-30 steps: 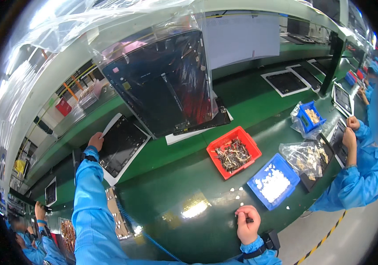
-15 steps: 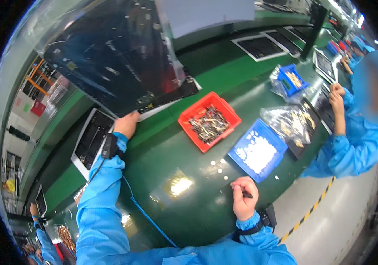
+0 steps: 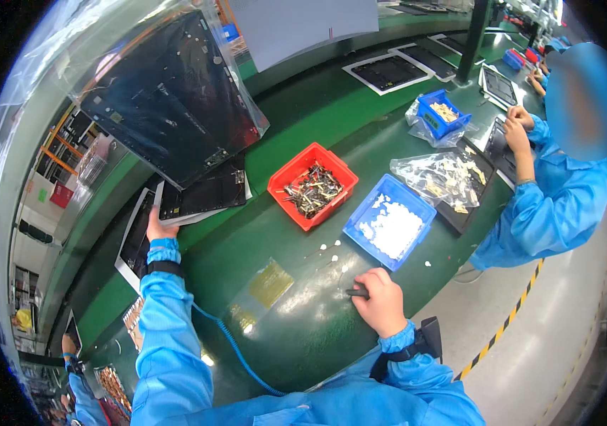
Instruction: The person assembles internal electronic components and ribbon cables into a laptop case, using tweezers and a pick tool to position the circuitry within an assembly tray.
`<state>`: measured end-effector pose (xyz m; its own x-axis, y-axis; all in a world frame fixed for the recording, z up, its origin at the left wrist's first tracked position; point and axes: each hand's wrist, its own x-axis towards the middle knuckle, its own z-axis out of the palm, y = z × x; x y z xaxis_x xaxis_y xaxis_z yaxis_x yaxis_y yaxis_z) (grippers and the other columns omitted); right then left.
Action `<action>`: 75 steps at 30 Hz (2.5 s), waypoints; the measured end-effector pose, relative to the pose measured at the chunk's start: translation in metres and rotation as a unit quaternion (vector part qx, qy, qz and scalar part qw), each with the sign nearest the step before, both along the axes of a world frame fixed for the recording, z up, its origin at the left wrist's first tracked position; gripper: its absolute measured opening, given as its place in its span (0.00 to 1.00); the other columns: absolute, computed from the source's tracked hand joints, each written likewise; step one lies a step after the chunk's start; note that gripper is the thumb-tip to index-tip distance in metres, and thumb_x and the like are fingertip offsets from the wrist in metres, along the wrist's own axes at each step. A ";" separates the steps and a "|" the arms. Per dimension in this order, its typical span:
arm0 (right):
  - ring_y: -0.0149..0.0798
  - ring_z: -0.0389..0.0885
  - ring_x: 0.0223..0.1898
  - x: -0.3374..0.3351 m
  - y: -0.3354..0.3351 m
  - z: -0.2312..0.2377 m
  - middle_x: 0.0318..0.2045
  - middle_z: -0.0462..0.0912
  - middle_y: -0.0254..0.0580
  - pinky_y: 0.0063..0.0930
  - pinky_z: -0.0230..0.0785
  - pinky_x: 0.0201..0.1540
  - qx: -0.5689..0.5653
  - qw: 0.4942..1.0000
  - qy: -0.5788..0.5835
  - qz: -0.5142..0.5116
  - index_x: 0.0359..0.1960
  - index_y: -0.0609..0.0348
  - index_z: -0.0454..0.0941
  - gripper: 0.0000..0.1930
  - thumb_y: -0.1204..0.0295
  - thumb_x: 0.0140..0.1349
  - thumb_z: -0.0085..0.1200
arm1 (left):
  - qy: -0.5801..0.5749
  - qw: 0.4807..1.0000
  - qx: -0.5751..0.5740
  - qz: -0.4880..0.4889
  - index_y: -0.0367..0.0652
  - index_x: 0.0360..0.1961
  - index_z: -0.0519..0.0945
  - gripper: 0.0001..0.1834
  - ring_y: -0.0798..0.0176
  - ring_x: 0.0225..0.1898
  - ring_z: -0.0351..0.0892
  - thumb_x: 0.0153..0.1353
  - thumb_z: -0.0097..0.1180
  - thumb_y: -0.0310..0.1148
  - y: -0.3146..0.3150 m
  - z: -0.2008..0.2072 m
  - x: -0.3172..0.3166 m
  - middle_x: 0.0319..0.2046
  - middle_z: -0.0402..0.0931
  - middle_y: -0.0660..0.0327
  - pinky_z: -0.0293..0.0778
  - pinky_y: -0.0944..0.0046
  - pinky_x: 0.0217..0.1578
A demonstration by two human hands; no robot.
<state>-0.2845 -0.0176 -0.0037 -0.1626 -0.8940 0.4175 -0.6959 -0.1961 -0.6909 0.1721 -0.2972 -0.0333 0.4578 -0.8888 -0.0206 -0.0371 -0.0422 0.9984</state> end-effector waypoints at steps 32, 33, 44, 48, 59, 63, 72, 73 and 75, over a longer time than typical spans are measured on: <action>0.22 0.70 0.21 0.034 0.088 0.032 0.22 0.77 0.31 0.18 0.61 0.22 0.237 0.917 -0.276 0.167 0.28 0.63 0.77 0.03 0.77 0.53 0.57 | -0.418 0.735 -0.020 -0.534 0.42 0.38 0.73 0.15 0.46 0.33 0.75 0.59 0.49 0.42 0.251 0.039 -0.211 0.28 0.75 0.47 0.69 0.53 0.34; 0.25 0.72 0.21 0.047 0.096 0.034 0.21 0.78 0.34 0.20 0.63 0.23 0.275 0.907 -0.247 0.201 0.27 0.63 0.78 0.04 0.76 0.53 0.58 | -0.480 0.732 -0.028 -0.482 0.42 0.35 0.73 0.15 0.41 0.32 0.74 0.58 0.50 0.44 0.256 0.042 -0.212 0.25 0.74 0.45 0.69 0.49 0.32; 0.44 0.75 0.21 0.093 0.118 0.009 0.21 0.78 0.48 0.32 0.65 0.23 0.239 0.922 0.030 0.302 0.27 0.64 0.79 0.07 0.73 0.49 0.58 | -0.480 0.789 -0.113 -0.367 0.39 0.27 0.70 0.17 0.44 0.26 0.75 0.53 0.53 0.45 0.272 0.022 -0.217 0.21 0.74 0.49 0.68 0.48 0.25; 0.47 0.75 0.21 0.101 0.119 0.013 0.20 0.77 0.48 0.35 0.65 0.24 0.256 0.922 0.072 0.283 0.23 0.64 0.77 0.07 0.72 0.46 0.59 | -0.473 0.795 -0.123 -0.359 0.39 0.27 0.70 0.17 0.44 0.25 0.75 0.52 0.54 0.44 0.272 0.020 -0.217 0.20 0.74 0.50 0.69 0.48 0.25; 0.53 0.75 0.26 0.106 0.099 0.028 0.22 0.75 0.50 0.43 0.66 0.28 0.314 0.877 0.154 0.328 0.23 0.62 0.72 0.07 0.72 0.48 0.56 | -0.400 0.853 -0.074 -0.326 0.39 0.33 0.74 0.18 0.47 0.36 0.73 0.46 0.61 0.41 0.280 0.034 -0.202 0.33 0.72 0.52 0.71 0.54 0.33; 0.44 0.71 0.32 0.084 0.073 0.054 0.28 0.71 0.45 0.31 0.64 0.36 0.251 0.907 -0.115 0.317 0.26 0.63 0.70 0.04 0.75 0.54 0.50 | -0.512 0.807 -0.052 -0.289 0.38 0.39 0.74 0.23 0.50 0.45 0.69 0.45 0.62 0.42 0.298 0.061 -0.181 0.39 0.71 0.55 0.69 0.50 0.41; 0.31 0.72 0.39 0.109 -0.034 0.036 0.38 0.69 0.40 0.22 0.67 0.41 0.152 0.897 -0.274 0.312 0.33 0.64 0.73 0.06 0.83 0.53 0.53 | -0.555 0.774 -0.023 -0.303 0.39 0.52 0.69 0.34 0.51 0.61 0.56 0.45 0.61 0.46 0.297 0.041 -0.145 0.58 0.61 0.56 0.56 0.40 0.57; 0.32 0.75 0.39 0.118 -0.042 0.028 0.37 0.72 0.41 0.22 0.69 0.42 0.152 0.892 -0.295 0.307 0.35 0.65 0.72 0.08 0.83 0.53 0.54 | -0.552 0.773 -0.025 -0.312 0.39 0.53 0.69 0.34 0.51 0.61 0.56 0.45 0.61 0.46 0.297 0.042 -0.144 0.58 0.61 0.56 0.54 0.40 0.57; 0.32 0.77 0.39 0.133 -0.051 0.018 0.36 0.76 0.43 0.22 0.71 0.41 0.232 0.872 -0.345 0.259 0.36 0.67 0.70 0.10 0.83 0.53 0.55 | -0.547 0.772 -0.025 -0.322 0.39 0.53 0.69 0.35 0.51 0.61 0.56 0.45 0.61 0.46 0.297 0.042 -0.143 0.58 0.61 0.57 0.53 0.40 0.58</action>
<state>-0.1520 -0.0685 0.0142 0.2437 -0.9687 -0.0470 0.0151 0.0523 -0.9985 0.0291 0.0002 0.0088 -0.3607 -0.9266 0.1064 -0.8570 0.3743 0.3543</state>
